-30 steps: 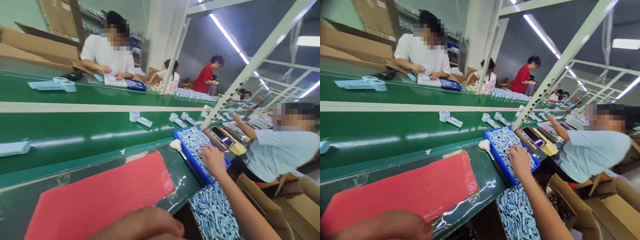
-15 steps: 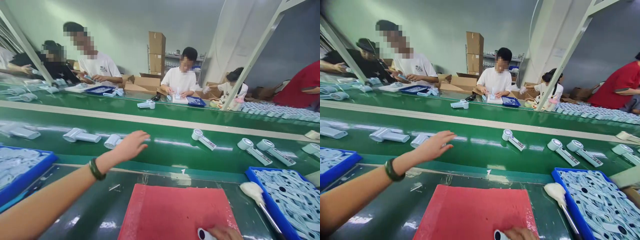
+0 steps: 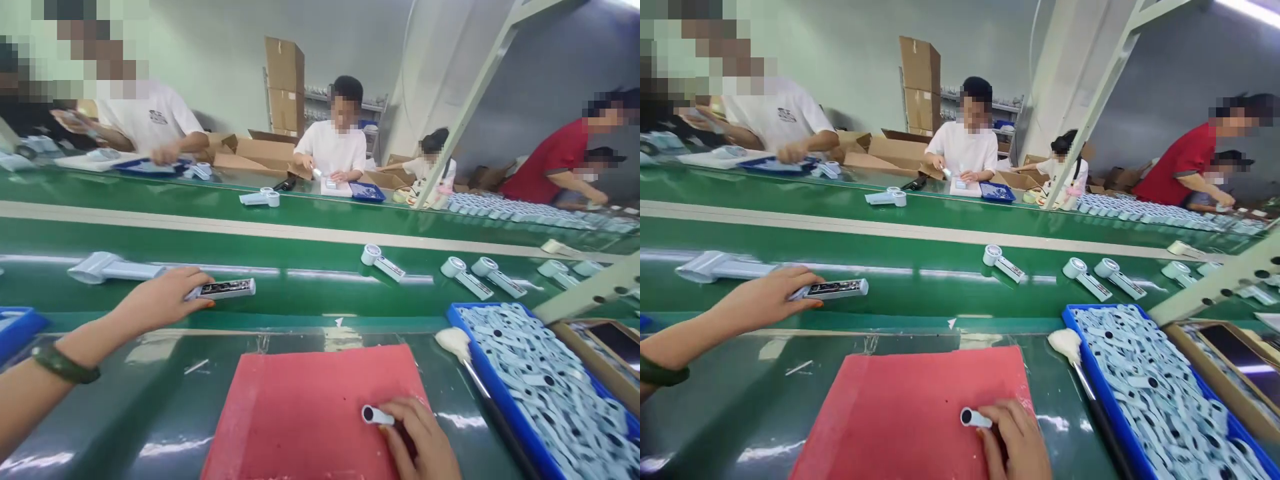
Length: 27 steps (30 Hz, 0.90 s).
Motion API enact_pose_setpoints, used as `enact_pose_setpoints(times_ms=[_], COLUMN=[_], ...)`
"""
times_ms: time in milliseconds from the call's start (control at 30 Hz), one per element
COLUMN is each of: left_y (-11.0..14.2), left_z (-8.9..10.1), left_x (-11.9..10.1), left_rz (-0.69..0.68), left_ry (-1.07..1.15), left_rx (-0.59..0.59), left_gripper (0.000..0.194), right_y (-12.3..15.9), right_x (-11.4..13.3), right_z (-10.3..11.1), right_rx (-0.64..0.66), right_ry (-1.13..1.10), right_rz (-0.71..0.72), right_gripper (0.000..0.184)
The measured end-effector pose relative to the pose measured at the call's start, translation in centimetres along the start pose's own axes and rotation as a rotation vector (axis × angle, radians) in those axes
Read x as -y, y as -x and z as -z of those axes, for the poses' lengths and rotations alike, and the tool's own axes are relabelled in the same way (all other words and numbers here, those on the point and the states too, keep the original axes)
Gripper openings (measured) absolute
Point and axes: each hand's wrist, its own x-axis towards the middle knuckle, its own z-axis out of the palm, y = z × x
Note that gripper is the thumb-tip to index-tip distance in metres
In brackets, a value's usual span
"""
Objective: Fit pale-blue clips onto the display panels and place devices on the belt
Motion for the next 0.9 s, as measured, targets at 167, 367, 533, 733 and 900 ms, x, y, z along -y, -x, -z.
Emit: enact_pose_setpoints(times_ms=[167,367,533,733,900], left_y=[2.5,4.8,4.7,5.2,5.3], left_z=[0.4,-1.8,-2.4,-3.0,-3.7], left_x=[-13.2,-25.0,-24.8,-23.9,-24.6], left_rz=[-0.304,-0.496,-0.512,-0.637,-0.536], left_ry=[0.177,0.144,0.267,0.641,0.697], left_rx=[0.068,0.214,0.199,0.057,0.083], left_gripper=[0.021,0.013,0.029,0.022,0.020], right_y=[-2.8,-4.3,-4.1,-4.0,-4.4], right_x=[3.4,5.7,5.9,6.7,6.4], right_z=[3.3,2.8,1.7,1.0,0.9], right_rx=[-0.058,0.047,0.183,0.214,0.249], right_ry=[-0.152,-0.216,-0.140,-0.060,-0.202], right_rz=[-0.004,-0.065,-0.040,-0.014,-0.120], right_gripper=[0.015,0.012,0.012,0.010,0.011])
